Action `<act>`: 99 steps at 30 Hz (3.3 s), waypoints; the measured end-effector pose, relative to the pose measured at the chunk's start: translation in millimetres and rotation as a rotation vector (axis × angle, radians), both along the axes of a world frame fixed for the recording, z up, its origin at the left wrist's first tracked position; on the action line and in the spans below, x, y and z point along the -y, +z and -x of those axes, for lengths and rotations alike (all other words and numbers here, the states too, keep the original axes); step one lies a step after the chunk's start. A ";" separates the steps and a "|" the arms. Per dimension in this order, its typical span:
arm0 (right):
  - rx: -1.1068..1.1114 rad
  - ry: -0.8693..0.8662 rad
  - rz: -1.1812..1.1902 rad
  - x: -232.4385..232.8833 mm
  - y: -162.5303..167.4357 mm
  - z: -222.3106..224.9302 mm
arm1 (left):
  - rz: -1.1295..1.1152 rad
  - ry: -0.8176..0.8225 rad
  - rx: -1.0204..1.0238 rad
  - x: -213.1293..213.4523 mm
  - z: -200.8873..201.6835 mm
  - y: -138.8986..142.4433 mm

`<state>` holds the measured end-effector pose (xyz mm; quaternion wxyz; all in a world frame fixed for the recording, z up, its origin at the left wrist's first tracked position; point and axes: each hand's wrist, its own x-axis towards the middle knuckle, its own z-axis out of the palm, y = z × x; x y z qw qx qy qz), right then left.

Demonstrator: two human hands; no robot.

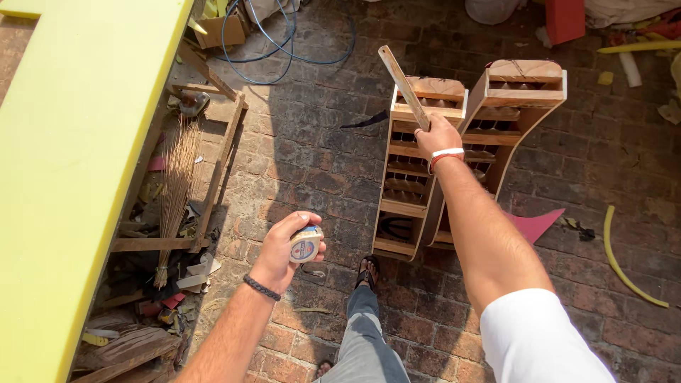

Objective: The person carries a large yellow foam sheet to a workbench, then uses a tape measure and a wooden straightedge to measure and mark lines on the foam. The person adjusts the straightedge and draws straight lines along its edge.

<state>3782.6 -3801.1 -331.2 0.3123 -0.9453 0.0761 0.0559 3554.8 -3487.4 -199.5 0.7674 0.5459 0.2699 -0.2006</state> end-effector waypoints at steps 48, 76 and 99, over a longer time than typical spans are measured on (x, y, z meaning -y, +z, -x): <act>-0.766 -0.239 -0.571 15.4 86.7 565.5 | -1.022 -1.102 0.666 55.0 274.4 -42.4; -0.696 -0.589 -0.981 85.7 -14.4 513.9 | -1.060 -1.305 0.185 136.2 213.9 -109.0; -0.921 -0.573 -0.904 81.7 -72.7 565.5 | -1.016 -1.191 -0.105 65.8 236.8 -133.6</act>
